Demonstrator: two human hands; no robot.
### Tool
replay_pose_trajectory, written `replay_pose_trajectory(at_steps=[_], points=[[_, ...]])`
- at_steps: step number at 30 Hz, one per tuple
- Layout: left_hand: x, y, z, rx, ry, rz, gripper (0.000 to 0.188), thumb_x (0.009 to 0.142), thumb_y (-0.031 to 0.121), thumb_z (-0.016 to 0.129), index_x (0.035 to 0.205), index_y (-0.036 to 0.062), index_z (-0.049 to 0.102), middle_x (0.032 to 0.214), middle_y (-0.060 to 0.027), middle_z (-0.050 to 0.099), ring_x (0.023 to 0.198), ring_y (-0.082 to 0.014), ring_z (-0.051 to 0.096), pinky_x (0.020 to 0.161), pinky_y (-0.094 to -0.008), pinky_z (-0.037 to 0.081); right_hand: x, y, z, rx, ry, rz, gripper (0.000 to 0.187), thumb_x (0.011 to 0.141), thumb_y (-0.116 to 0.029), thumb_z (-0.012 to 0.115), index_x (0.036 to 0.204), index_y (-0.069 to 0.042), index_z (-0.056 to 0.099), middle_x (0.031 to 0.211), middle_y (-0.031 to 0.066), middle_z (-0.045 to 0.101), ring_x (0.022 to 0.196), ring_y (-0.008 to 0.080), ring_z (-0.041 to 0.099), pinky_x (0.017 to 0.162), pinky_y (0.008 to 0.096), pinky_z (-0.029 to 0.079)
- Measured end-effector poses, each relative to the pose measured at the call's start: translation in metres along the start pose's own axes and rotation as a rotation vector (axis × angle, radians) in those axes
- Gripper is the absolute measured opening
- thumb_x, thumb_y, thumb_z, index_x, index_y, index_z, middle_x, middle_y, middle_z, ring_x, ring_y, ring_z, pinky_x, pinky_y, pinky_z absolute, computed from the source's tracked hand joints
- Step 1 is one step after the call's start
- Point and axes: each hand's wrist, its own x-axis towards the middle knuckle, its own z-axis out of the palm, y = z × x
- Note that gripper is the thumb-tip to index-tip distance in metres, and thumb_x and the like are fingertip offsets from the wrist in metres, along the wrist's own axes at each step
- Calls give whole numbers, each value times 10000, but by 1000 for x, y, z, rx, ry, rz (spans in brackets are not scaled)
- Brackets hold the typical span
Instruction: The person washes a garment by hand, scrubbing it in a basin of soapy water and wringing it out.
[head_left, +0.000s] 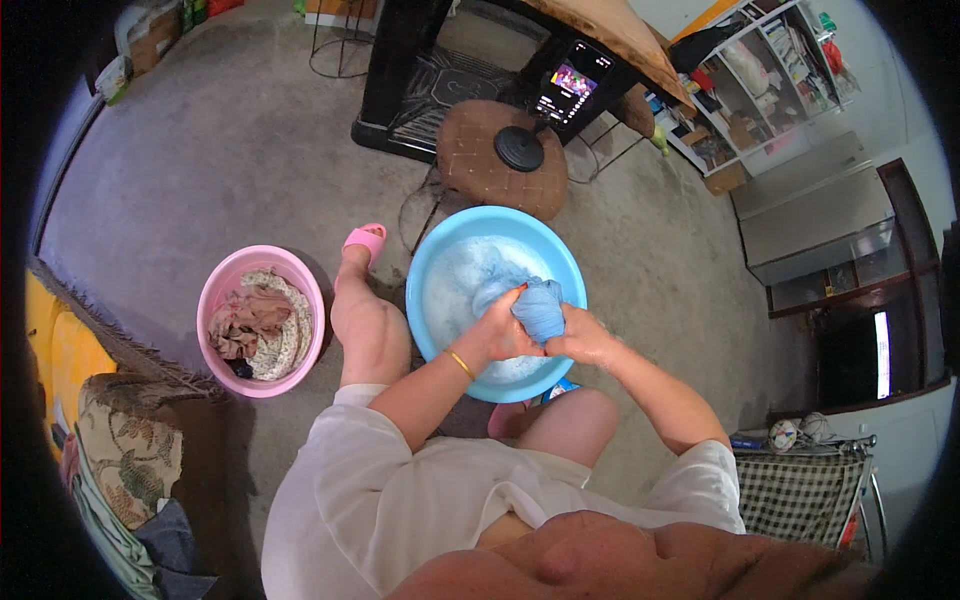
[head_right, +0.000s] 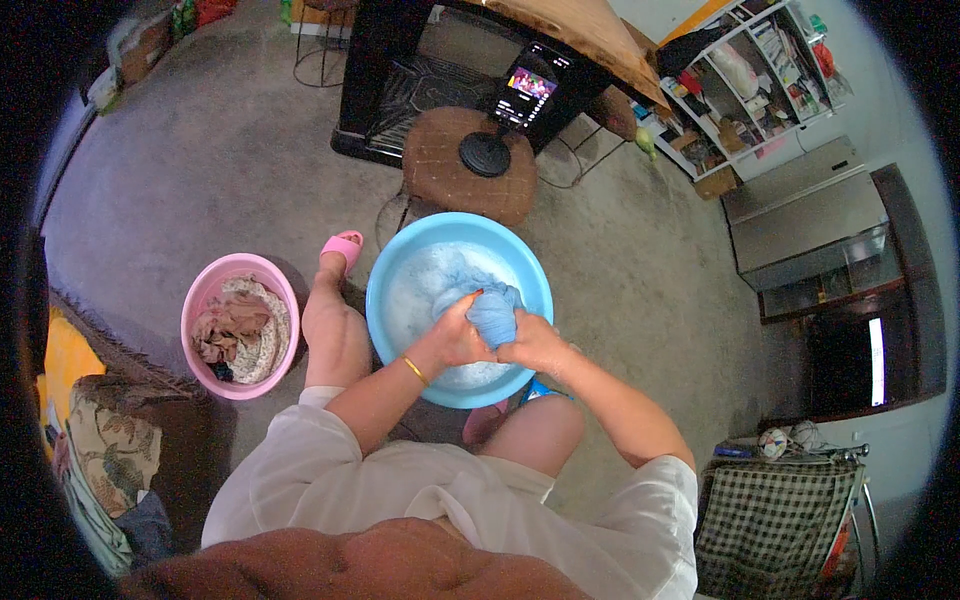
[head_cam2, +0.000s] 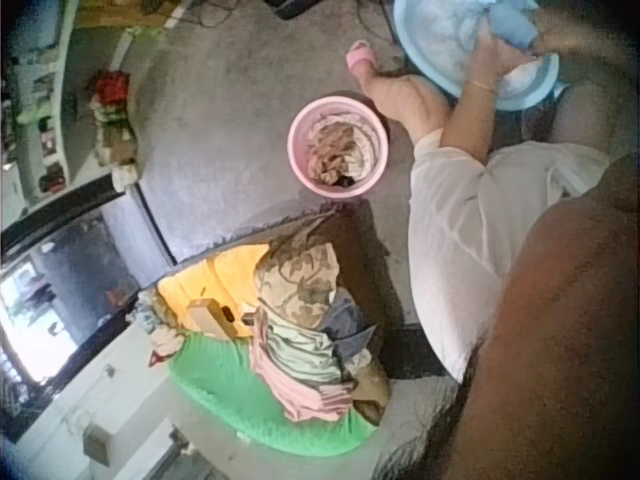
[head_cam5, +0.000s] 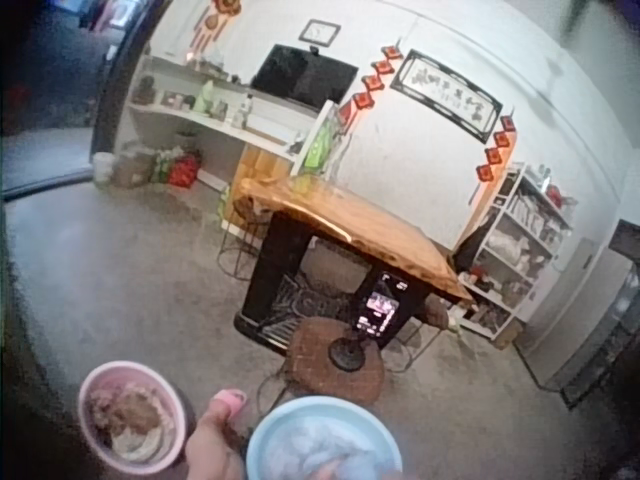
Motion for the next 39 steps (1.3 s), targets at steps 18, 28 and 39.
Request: replay_pose_trajectory(at_steps=[18,28,39], points=[[-4,-4,9,-43,-92,-84,472,839,410,327,1128,81,502,1103,-99,552,932,-324,549,841,-448,437,10,17,-6,245,-248,55,373,551,-174,625,879,-4,573,745,83,590,680,163,558,583,275,437],[13,-14,5,-163,-174,339,451,798,283,370,1088,-44,483,1040,-211,551,958,-349,544,888,-443,412,-17,-13,-17,414,-314,367,439,605,-163,608,1020,-52,520,717,28,535,589,105,511,483,234,398],[13,-18,-2,-149,-106,367,458,735,258,416,1084,-32,479,987,-195,556,915,-369,558,818,-479,443,-18,18,26,1264,-446,505,184,640,-202,573,746,-62,520,614,55,478,430,128,371,375,236,237]])
